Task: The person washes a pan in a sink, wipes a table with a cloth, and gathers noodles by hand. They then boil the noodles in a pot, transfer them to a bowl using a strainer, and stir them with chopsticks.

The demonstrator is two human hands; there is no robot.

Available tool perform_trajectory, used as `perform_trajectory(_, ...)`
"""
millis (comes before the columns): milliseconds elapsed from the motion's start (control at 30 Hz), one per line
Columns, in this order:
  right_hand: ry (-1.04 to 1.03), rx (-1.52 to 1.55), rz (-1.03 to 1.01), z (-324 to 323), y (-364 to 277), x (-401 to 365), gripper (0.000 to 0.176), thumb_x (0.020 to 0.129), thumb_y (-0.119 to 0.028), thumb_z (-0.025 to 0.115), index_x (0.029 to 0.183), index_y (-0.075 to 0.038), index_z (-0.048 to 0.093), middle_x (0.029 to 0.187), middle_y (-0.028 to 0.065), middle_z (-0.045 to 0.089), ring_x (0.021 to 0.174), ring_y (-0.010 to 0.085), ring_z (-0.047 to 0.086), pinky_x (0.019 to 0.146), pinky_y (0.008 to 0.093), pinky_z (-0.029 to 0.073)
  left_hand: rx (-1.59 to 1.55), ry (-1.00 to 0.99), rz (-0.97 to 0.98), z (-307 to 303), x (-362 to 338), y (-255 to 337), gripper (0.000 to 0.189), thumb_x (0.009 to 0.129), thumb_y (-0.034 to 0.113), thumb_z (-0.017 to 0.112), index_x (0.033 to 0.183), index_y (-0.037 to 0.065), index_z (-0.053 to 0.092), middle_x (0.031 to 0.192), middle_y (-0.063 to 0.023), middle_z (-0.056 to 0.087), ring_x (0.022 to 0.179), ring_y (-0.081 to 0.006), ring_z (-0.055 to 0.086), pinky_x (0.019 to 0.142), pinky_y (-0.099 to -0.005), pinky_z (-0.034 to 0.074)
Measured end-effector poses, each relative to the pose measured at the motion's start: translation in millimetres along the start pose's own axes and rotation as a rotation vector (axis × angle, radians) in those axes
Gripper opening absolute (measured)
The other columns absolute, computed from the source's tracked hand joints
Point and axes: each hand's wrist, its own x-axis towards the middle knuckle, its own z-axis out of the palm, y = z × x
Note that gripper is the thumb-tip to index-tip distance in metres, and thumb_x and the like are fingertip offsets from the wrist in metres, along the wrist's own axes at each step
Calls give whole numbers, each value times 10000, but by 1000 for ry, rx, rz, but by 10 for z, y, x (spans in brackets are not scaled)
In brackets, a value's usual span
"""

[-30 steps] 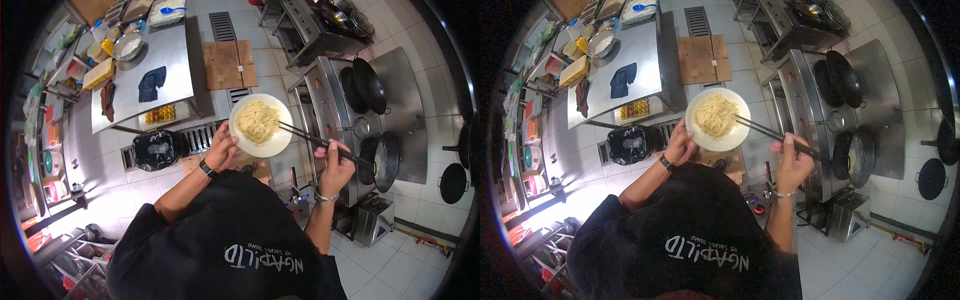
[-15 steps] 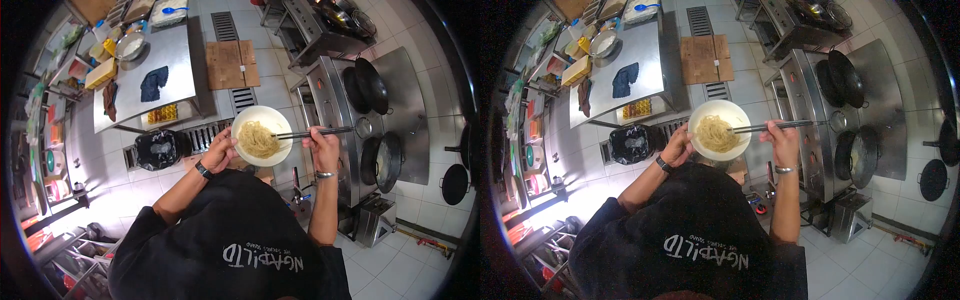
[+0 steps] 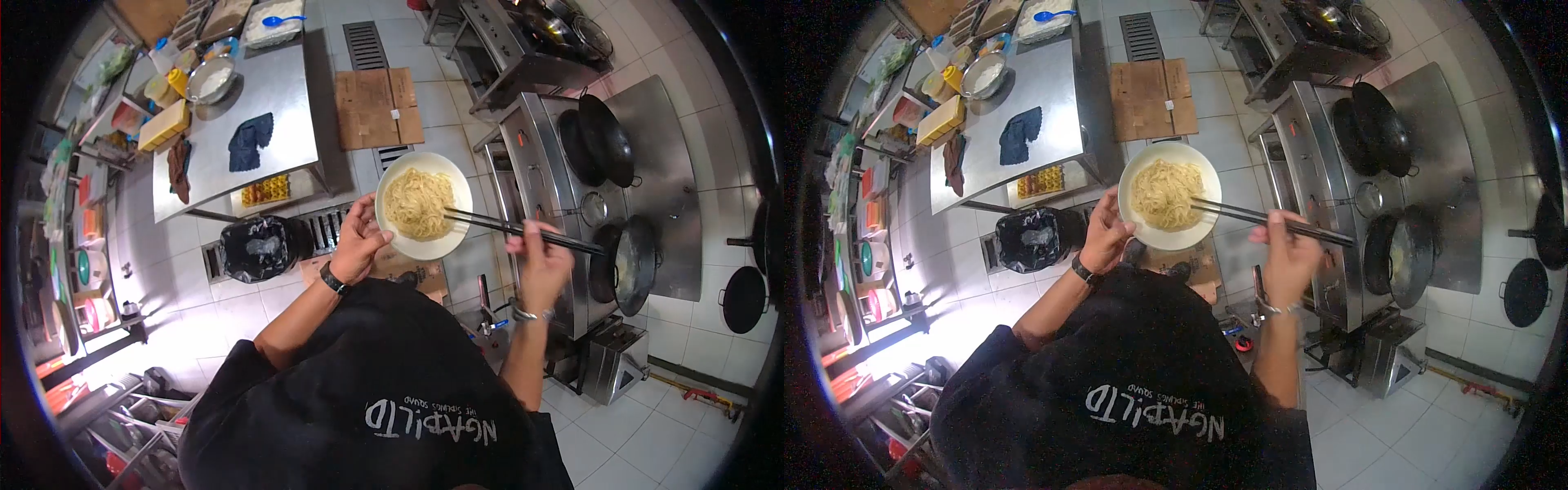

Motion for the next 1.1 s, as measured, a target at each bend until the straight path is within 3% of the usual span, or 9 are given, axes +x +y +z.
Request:
perform_trajectory(100,7,594,281,159,817,107,144,872,-79,611,937,49,607,787,118,642,635,178,635,599,278,546,114,-8,66,63,-18,29,657,729,-71,635,1309,30,343,1232,-92,476,1134,-160,505,863,-269,492)
perform_trajectory(300,-62,781,456,220,957,4,157,876,-87,598,949,50,618,838,103,650,709,181,625,686,306,518,87,-44,-38,13,-54,-156,577,759,-18,615,1283,23,376,1229,-87,477,1115,-146,512,823,-230,491)
perform_trajectory(400,-136,603,238,51,582,-35,167,882,-124,605,927,36,622,763,76,650,642,141,617,612,270,505,-29,-53,-208,-54,-70,-252,523,815,88,562,1291,-2,365,1245,-123,498,1134,-189,521,875,-269,481)
perform_trajectory(467,-138,11,8,-105,146,-99,138,904,-73,567,949,53,603,775,102,639,651,151,639,582,257,520,-111,-26,-178,49,-92,-258,550,815,100,545,1312,-22,341,1273,-153,494,1165,-245,512,946,-340,453)
perform_trajectory(733,-128,-304,-558,-72,-67,-221,140,860,-106,612,865,33,624,672,106,619,580,134,618,513,276,478,-111,-5,-174,146,-59,-242,608,803,39,547,1354,2,293,1315,-157,455,1206,-273,481,1013,-420,404)
perform_trajectory(800,-19,-356,-476,-172,-82,-214,138,895,-92,585,884,40,627,783,107,646,629,99,633,584,227,508,-75,-14,-121,192,-61,-216,591,800,45,561,1336,8,312,1283,-142,477,1187,-253,493,999,-411,419)
perform_trajectory(867,49,-401,-380,-242,201,-182,142,899,-101,583,903,33,627,777,102,642,622,130,629,588,254,518,-41,-3,-68,202,-85,-203,569,777,17,597,1293,18,356,1222,-85,506,923,-123,573,715,-224,503)
perform_trajectory(1000,-34,335,21,-62,743,37,144,886,-106,603,909,35,621,731,95,646,613,171,627,550,268,509,70,9,18,221,-99,-280,600,773,-45,617,1301,33,342,1248,-88,482,1166,-182,486,950,-317,436)
perform_trajectory(1100,-124,712,394,40,985,22,138,883,-55,579,939,69,602,804,128,644,656,180,631,611,276,534,91,18,32,315,-117,-272,605,773,-45,620,1303,41,342,1260,-92,473,1156,-182,492,939,-316,447)
